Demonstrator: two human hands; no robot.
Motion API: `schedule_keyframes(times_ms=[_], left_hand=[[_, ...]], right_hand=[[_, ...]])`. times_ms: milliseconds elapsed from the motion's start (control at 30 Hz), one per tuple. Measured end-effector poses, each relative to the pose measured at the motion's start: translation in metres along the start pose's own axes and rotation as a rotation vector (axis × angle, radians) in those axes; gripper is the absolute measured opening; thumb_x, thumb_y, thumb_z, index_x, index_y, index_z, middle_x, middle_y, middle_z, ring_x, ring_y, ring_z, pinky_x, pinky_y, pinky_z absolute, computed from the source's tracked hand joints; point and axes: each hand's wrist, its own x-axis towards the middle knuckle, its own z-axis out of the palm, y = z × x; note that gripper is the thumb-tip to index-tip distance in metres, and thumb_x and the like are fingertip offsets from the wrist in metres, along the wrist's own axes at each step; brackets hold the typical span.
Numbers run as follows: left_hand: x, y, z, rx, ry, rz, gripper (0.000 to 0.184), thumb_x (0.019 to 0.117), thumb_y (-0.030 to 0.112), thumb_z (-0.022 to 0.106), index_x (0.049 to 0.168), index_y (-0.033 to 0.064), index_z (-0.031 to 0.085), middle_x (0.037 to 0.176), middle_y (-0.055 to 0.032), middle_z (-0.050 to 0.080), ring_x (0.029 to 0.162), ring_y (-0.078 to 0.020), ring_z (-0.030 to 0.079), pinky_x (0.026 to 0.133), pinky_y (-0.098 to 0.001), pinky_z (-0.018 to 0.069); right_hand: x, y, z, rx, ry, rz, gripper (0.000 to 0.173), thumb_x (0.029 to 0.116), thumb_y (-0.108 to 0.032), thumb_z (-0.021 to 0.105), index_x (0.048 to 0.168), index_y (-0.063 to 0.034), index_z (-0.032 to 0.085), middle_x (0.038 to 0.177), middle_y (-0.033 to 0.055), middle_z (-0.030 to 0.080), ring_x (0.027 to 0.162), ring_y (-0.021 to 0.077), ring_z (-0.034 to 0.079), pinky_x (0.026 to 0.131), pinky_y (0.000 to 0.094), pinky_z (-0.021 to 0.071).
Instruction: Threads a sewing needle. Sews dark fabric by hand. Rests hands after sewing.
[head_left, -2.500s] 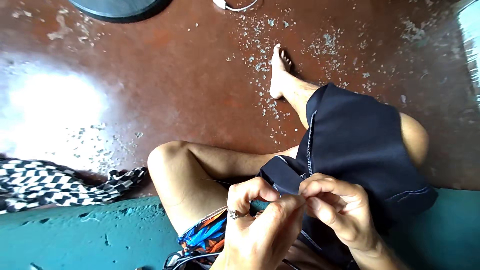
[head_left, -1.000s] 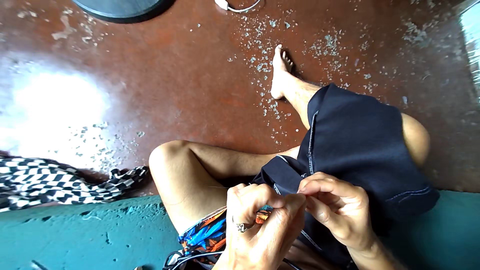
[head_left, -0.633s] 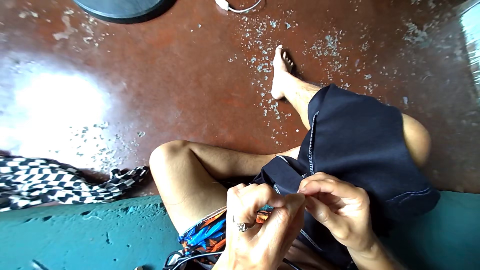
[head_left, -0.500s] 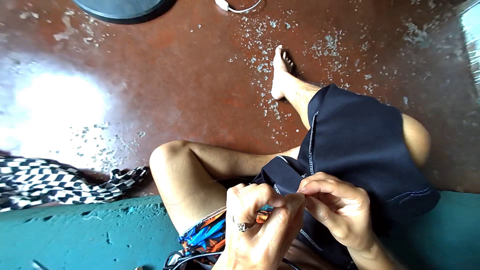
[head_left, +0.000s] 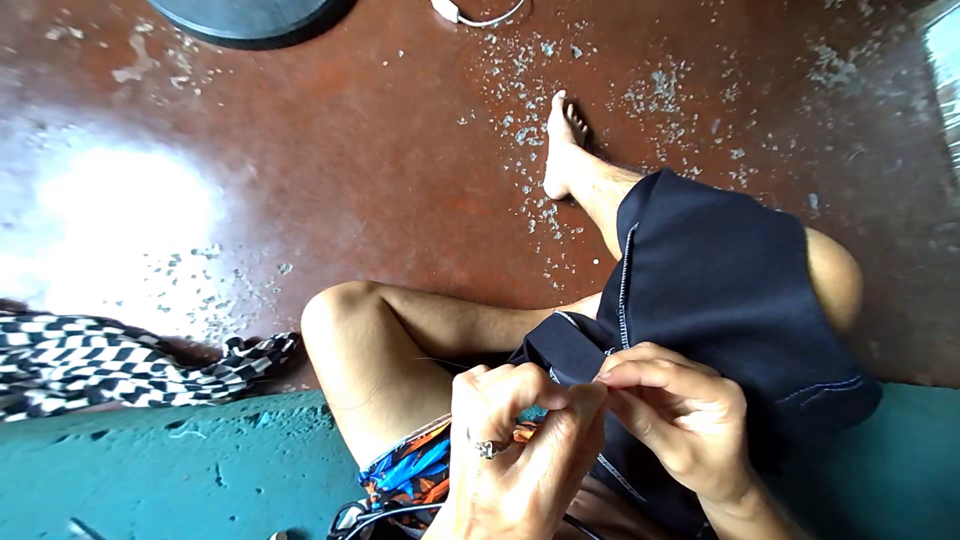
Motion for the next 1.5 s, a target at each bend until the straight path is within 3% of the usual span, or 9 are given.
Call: schedule_keyframes(times_ms=[633,1500], left_hand=[[0.0013,-0.0008,-0.0017,0.017,-0.040,-0.014,0.007,0.0973,0.019,0.069,0.093,0.0139,0.068,0.096,-0.0001,0.052,0.092,-0.0036,0.049,0.087,-0.0164,0.0353],[0.0006,-0.0008,0.0020,-0.049,-0.006,-0.079,0.004,0.0958,0.020,0.071,0.093,0.0161,0.071,0.099,0.0004,0.050,0.097,-0.0004,0.048,0.088,-0.0107,0.0341]], right_hand=[[0.0006,-0.0002,-0.0003,-0.097,0.011,-0.034,0.010,0.0990,-0.010,0.067,0.106,-0.0047,0.073,0.105,-0.0013,0.073,0.098,-0.0029,0.067,0.083,0.0106,0.0559],[0.0001,0.0028,0.0024,-0.070,0.043,-0.049,0.011,0.0987,-0.010,0.068,0.108,-0.0064,0.071,0.104,-0.0038,0.072,0.094,-0.0045,0.067,0.082,0.0097,0.0554]])
